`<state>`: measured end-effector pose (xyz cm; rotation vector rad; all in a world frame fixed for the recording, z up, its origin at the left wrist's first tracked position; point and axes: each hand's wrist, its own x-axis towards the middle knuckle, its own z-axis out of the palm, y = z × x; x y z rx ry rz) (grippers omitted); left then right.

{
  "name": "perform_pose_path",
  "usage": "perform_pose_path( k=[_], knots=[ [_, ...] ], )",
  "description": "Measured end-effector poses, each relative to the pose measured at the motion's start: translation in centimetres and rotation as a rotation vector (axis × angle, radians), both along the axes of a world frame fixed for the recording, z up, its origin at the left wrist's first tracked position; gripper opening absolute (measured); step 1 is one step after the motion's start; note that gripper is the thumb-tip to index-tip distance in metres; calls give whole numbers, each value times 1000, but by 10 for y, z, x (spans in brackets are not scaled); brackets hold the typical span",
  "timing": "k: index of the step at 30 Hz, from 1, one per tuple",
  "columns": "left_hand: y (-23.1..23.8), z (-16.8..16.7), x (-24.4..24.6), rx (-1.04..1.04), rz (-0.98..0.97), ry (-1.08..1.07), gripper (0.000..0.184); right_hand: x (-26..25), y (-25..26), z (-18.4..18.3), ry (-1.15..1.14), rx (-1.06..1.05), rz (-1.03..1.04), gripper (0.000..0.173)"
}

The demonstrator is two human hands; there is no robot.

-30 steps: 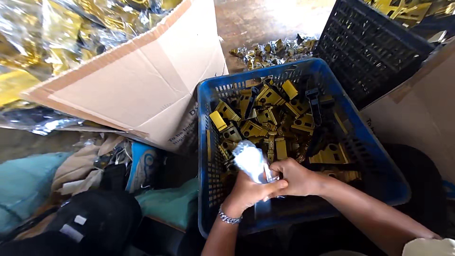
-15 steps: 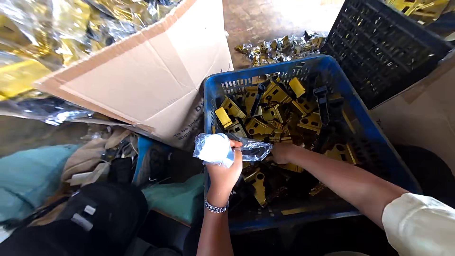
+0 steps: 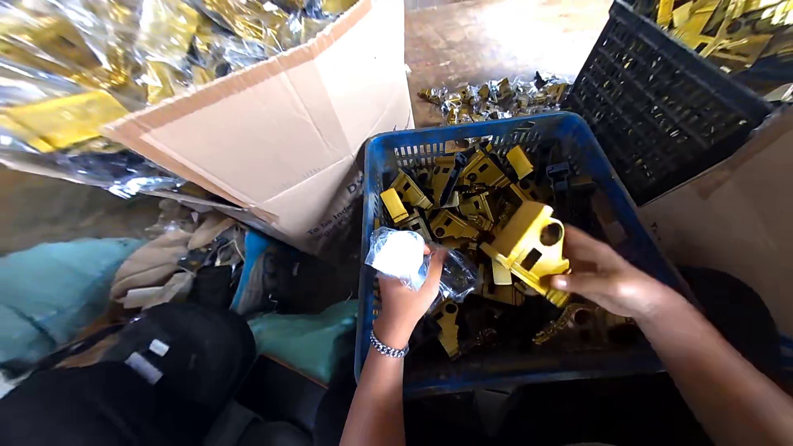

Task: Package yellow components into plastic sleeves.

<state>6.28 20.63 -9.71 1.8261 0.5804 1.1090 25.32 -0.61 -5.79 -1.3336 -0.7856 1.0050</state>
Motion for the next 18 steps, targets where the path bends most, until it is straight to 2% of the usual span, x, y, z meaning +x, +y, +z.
perform_pose_path(
  k=[2,4,6,7,9,11,12,13,15,16,18],
  knots=[
    [-1,-2,3,11,-9,-19,23,-19,15,0,202,33,32,54],
    [-3,-4,5,-9,5,-53,23,-31,28,1,305,34,42,39],
    [-7,-2,8,-126,7,-107,21,-38,39,1,193,-39,69,43],
    [-12,4,9,-242,9,-115,20,-42,46,0,146,-90,74,47],
    [-22,19,12,-536,-13,-140,19,-53,64,-3,32,-124,-30,42],
    [-25,30,13,-743,-31,-172,18,-58,82,-14,-408,-153,-146,47],
    [-24,32,13,-782,-28,-178,19,-59,90,-18,-647,-210,-114,47],
    [-21,31,11,-792,-25,-183,20,-61,96,-15,-786,-324,4,49],
    [-18,25,7,-738,-38,-161,19,-65,110,-12,-840,-521,196,58],
    [-20,22,7,-683,-70,-136,17,-63,116,-14,-791,-542,192,62],
    [-25,12,8,-502,-133,-62,11,-57,125,-20,-621,-449,98,72]
  ],
)
